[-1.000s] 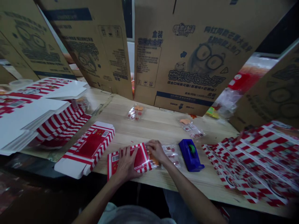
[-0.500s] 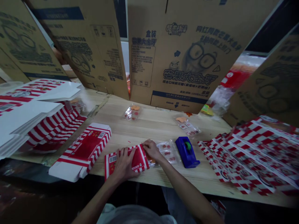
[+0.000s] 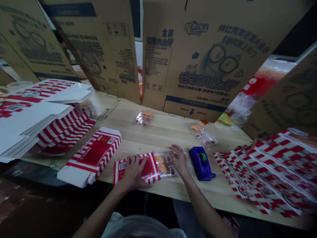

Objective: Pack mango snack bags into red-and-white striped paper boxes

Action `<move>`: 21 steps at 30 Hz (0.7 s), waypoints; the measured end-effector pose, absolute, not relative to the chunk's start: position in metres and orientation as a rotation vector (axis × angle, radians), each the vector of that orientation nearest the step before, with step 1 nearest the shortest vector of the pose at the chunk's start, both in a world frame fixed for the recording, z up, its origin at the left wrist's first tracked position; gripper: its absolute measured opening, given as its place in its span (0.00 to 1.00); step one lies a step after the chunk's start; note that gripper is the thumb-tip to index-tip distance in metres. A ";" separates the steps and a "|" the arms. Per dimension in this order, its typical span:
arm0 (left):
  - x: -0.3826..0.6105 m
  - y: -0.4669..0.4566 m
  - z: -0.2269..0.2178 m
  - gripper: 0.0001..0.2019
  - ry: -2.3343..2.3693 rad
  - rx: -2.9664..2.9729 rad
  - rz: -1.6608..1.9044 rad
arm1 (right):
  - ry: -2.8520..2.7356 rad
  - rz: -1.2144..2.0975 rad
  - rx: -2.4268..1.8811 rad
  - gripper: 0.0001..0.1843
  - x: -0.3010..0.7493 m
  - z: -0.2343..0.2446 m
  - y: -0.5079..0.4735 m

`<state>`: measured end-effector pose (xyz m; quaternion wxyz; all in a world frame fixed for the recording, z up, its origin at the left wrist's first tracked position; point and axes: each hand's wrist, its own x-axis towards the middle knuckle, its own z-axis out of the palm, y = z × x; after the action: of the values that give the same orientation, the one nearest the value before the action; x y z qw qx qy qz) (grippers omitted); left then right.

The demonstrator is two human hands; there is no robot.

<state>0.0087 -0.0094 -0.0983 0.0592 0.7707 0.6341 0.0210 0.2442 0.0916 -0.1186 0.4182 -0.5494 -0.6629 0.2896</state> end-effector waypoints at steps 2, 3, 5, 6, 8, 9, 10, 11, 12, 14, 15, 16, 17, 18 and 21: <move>0.005 -0.009 -0.096 0.61 1.879 2.330 0.036 | -1.650 0.569 -1.540 0.24 0.274 -0.115 0.086; 0.003 -0.008 -0.095 0.62 1.854 2.329 0.016 | -1.658 0.565 -1.612 0.27 0.286 -0.114 0.082; -0.001 -0.005 -0.093 0.63 1.805 2.327 -0.022 | -1.676 0.698 -1.690 0.31 0.300 -0.114 0.074; -0.002 -0.004 -0.093 0.63 1.789 2.327 -0.033 | -1.674 0.788 -1.696 0.33 0.300 -0.114 0.069; -0.003 -0.003 -0.093 0.63 1.783 2.324 -0.033 | -1.628 0.937 -1.657 0.37 0.288 -0.116 0.057; -0.003 -0.003 -0.093 0.62 1.788 2.322 -0.027 | -1.599 1.008 -1.607 0.38 0.277 -0.117 0.051; -0.003 -0.003 -0.093 0.62 1.791 2.319 -0.019 | -1.574 1.095 -1.534 0.38 0.263 -0.119 0.044; -0.002 -0.003 -0.093 0.61 1.788 2.319 -0.011 | -1.553 1.202 -1.445 0.38 0.248 -0.120 0.038; -0.002 -0.004 -0.093 0.61 1.786 2.318 -0.003 | -1.541 1.314 -1.343 0.37 0.234 -0.121 0.032; -0.001 -0.005 -0.092 0.60 1.797 2.310 0.010 | -1.554 1.495 -1.140 0.33 0.208 -0.120 0.023; -0.002 -0.006 -0.091 0.59 1.809 2.302 0.012 | -1.578 1.547 -1.065 0.31 0.199 -0.117 0.021; -0.002 -0.006 -0.090 0.59 1.823 2.293 0.011 | -1.619 1.562 -1.027 0.29 0.193 -0.112 0.020; -0.002 -0.007 -0.089 0.58 1.835 2.284 0.008 | -1.672 1.530 -1.028 0.27 0.189 -0.105 0.020; -0.002 -0.008 -0.088 0.58 1.844 2.276 0.004 | -1.723 1.453 -1.058 0.26 0.187 -0.094 0.020; 0.001 -0.009 -0.090 0.59 1.865 2.247 0.030 | -1.738 1.077 -1.139 0.23 0.193 -0.048 0.013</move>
<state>0.0011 -0.0094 -0.0895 0.1102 0.7648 0.6347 0.0103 0.1934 0.0133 -0.0482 0.3899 -0.4480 -0.6840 0.4237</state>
